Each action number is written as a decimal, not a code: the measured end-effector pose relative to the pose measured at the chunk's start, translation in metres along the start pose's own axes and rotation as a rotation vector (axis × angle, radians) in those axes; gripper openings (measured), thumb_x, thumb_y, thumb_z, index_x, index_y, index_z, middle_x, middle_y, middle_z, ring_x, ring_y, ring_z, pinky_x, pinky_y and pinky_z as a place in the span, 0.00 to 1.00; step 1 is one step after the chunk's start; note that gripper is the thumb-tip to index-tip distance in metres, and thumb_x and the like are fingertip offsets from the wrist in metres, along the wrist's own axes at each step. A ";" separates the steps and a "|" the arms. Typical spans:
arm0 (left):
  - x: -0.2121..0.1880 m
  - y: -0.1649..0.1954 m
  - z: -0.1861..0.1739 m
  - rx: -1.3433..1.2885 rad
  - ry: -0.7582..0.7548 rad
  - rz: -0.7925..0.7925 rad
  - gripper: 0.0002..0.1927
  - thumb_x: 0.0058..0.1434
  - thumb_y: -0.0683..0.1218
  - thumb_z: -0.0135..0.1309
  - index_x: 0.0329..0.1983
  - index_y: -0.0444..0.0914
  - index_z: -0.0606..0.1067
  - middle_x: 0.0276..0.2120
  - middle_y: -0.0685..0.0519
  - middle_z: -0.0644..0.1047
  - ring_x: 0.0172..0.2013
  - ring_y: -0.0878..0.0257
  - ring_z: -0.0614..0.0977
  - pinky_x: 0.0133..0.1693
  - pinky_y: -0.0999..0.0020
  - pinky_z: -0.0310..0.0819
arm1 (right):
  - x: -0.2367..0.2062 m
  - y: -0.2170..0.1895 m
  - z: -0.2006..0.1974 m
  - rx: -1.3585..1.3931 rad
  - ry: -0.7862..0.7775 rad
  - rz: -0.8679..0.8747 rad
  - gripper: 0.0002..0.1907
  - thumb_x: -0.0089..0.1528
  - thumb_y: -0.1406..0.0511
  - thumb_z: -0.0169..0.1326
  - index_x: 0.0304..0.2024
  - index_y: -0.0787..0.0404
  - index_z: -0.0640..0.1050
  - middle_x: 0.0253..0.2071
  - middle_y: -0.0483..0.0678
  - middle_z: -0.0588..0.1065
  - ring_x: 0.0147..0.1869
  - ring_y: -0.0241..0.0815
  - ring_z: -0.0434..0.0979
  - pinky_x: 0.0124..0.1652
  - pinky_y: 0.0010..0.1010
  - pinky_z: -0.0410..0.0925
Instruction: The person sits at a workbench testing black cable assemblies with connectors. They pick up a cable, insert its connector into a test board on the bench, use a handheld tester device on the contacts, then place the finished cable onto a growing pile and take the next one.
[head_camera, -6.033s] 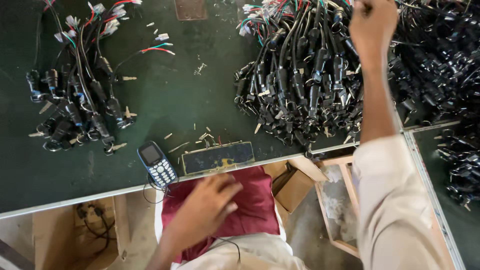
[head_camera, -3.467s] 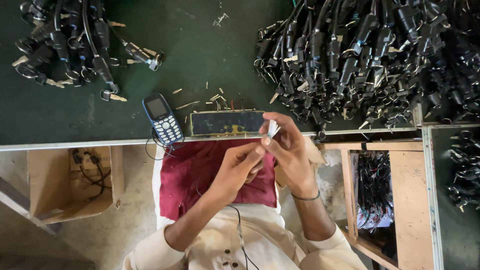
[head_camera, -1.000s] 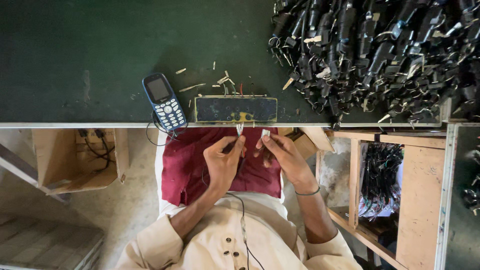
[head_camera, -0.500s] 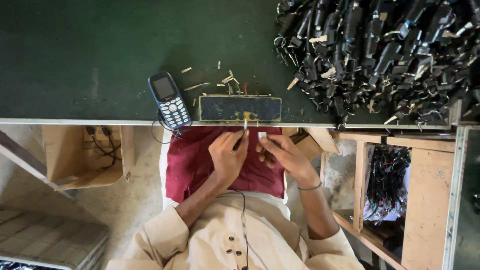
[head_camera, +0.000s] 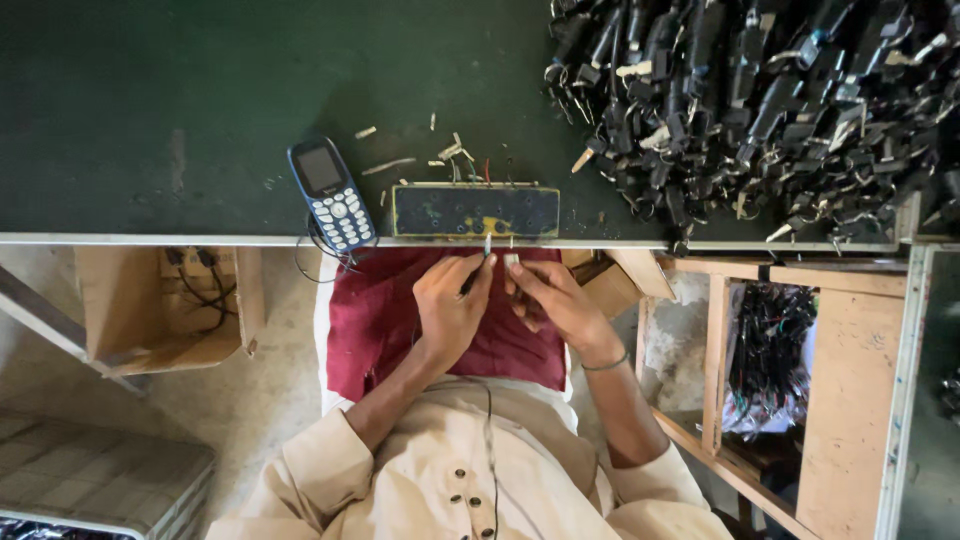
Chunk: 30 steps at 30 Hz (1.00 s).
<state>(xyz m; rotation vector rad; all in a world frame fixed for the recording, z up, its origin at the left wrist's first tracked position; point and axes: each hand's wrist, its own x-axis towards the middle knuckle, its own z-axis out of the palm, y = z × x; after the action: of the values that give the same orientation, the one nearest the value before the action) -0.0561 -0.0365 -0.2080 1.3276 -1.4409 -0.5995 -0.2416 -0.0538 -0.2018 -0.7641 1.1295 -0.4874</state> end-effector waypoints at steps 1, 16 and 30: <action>-0.001 -0.001 0.000 -0.012 -0.001 -0.013 0.04 0.60 0.36 0.63 0.36 0.33 0.78 0.27 0.46 0.77 0.27 0.51 0.78 0.30 0.60 0.71 | 0.002 0.001 0.000 0.000 0.015 0.025 0.21 0.70 0.52 0.49 0.34 0.62 0.74 0.22 0.44 0.71 0.20 0.32 0.67 0.19 0.21 0.59; -0.006 0.007 -0.004 -0.044 0.105 -0.123 0.03 0.66 0.38 0.59 0.40 0.32 0.78 0.29 0.45 0.77 0.27 0.52 0.78 0.32 0.63 0.72 | 0.008 0.011 0.028 -0.226 0.188 -0.273 0.14 0.67 0.57 0.57 0.41 0.62 0.81 0.27 0.41 0.75 0.25 0.27 0.71 0.24 0.20 0.63; -0.010 -0.001 -0.030 -0.035 -0.052 -0.175 0.05 0.63 0.40 0.61 0.33 0.33 0.79 0.24 0.45 0.77 0.24 0.51 0.78 0.28 0.62 0.69 | 0.021 0.011 0.039 0.084 0.214 -0.246 0.09 0.63 0.63 0.63 0.38 0.63 0.84 0.29 0.40 0.78 0.26 0.26 0.69 0.25 0.20 0.60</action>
<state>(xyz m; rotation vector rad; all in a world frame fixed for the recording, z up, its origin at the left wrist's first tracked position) -0.0304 -0.0192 -0.2020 1.4287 -1.3582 -0.7752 -0.1981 -0.0500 -0.2140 -0.7949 1.2096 -0.8342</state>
